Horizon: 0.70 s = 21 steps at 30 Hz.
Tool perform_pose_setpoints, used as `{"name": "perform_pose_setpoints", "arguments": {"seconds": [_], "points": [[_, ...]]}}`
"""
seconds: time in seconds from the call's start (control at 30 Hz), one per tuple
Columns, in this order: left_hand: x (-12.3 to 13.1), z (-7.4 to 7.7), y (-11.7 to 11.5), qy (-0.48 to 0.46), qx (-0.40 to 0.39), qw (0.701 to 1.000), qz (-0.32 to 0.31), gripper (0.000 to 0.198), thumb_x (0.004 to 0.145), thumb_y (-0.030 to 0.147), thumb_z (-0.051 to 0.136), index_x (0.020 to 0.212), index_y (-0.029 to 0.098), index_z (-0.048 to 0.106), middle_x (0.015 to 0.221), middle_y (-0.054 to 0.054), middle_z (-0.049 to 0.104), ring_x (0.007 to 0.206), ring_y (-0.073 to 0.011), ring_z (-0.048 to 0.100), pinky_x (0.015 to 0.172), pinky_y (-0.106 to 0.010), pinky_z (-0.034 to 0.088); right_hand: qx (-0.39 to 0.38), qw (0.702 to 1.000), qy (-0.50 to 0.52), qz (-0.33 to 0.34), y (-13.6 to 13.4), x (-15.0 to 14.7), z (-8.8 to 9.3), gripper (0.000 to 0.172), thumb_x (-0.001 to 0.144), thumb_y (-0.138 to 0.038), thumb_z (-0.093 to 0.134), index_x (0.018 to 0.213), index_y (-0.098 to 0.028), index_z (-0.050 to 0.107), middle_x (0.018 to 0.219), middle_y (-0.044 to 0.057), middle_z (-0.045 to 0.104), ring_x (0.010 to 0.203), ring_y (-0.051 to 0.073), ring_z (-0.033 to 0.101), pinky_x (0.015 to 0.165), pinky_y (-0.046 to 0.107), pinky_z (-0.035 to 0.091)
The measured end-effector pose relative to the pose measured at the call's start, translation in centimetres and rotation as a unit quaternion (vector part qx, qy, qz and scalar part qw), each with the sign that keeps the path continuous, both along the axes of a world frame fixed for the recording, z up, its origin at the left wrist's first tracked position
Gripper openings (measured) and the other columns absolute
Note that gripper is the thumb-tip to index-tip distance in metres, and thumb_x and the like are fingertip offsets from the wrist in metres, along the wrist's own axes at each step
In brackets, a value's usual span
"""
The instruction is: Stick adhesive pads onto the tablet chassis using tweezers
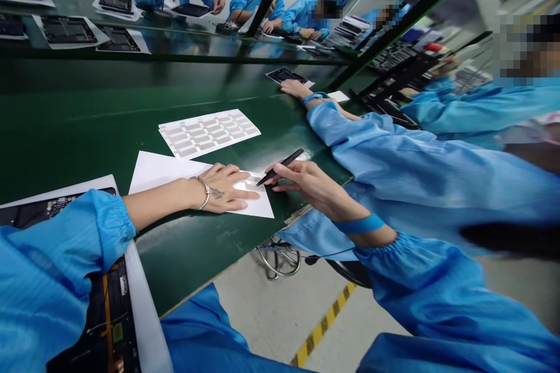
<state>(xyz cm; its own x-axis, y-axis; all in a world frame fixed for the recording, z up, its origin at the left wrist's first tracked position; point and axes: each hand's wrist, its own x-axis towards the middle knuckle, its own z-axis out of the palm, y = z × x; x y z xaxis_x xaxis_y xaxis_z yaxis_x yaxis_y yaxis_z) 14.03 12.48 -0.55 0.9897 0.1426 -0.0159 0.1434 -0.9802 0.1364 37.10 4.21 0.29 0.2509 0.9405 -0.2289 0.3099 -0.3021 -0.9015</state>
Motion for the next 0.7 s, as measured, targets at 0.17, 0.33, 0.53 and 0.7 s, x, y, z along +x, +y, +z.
{"name": "perform_pose_setpoints", "arguments": {"seconds": [0.17, 0.33, 0.53, 0.7], "points": [[0.0, 0.3, -0.3, 0.009, -0.001, 1.0, 0.007, 0.043, 0.099, 0.043, 0.037, 0.141, 0.04, 0.046, 0.154, -0.005, 0.034, 0.134, -0.0287, 0.032, 0.103, -0.042, 0.029, -0.017, 1.0, 0.006, 0.016, 0.7, -0.6, 0.4, 0.043, 0.069, -0.062, 0.075, 0.076, -0.02, 0.072, 0.075, 0.008, 0.072, 0.075, 0.019, 0.067, 0.062, 0.027, 0.058], [-0.1, 0.5, -0.1, 0.016, -0.012, 1.0, 0.003, 0.044, 0.099, 0.042, 0.038, 0.142, 0.04, 0.045, 0.154, -0.005, 0.033, 0.135, -0.0298, 0.032, 0.102, -0.044, 0.03, -0.002, 1.0, 0.011, 0.0, 0.4, -0.8, 0.2, 0.044, 0.066, -0.062, 0.077, 0.075, -0.019, 0.071, 0.074, 0.005, 0.069, 0.074, 0.017, 0.065, 0.063, 0.026, 0.056], [0.3, -0.4, -0.1, 0.019, -0.005, 1.0, 0.007, 0.046, 0.099, 0.044, 0.038, 0.144, 0.04, 0.042, 0.151, -0.006, 0.038, 0.134, -0.0298, 0.035, 0.1, -0.045, 0.033, 0.106, 0.992, 0.036, -0.059, -0.3, -3.1, 0.7, 0.044, 0.06, -0.061, 0.08, 0.071, -0.019, 0.07, 0.069, 0.004, 0.067, 0.065, 0.017, 0.062, 0.065, 0.032, 0.055], [-0.6, 0.5, -0.3, 0.024, -0.004, 1.0, -0.004, 0.05, 0.1, 0.044, 0.039, 0.149, 0.036, 0.036, 0.156, -0.004, 0.029, 0.141, -0.0256, 0.03, 0.107, -0.041, 0.03, 0.23, 0.967, 0.055, -0.093, -1.3, -6.4, 3.5, 0.03, 0.071, -0.056, 0.073, 0.07, -0.027, 0.067, 0.084, 0.006, 0.066, 0.078, 0.022, 0.064, 0.08, 0.044, 0.054]]}}
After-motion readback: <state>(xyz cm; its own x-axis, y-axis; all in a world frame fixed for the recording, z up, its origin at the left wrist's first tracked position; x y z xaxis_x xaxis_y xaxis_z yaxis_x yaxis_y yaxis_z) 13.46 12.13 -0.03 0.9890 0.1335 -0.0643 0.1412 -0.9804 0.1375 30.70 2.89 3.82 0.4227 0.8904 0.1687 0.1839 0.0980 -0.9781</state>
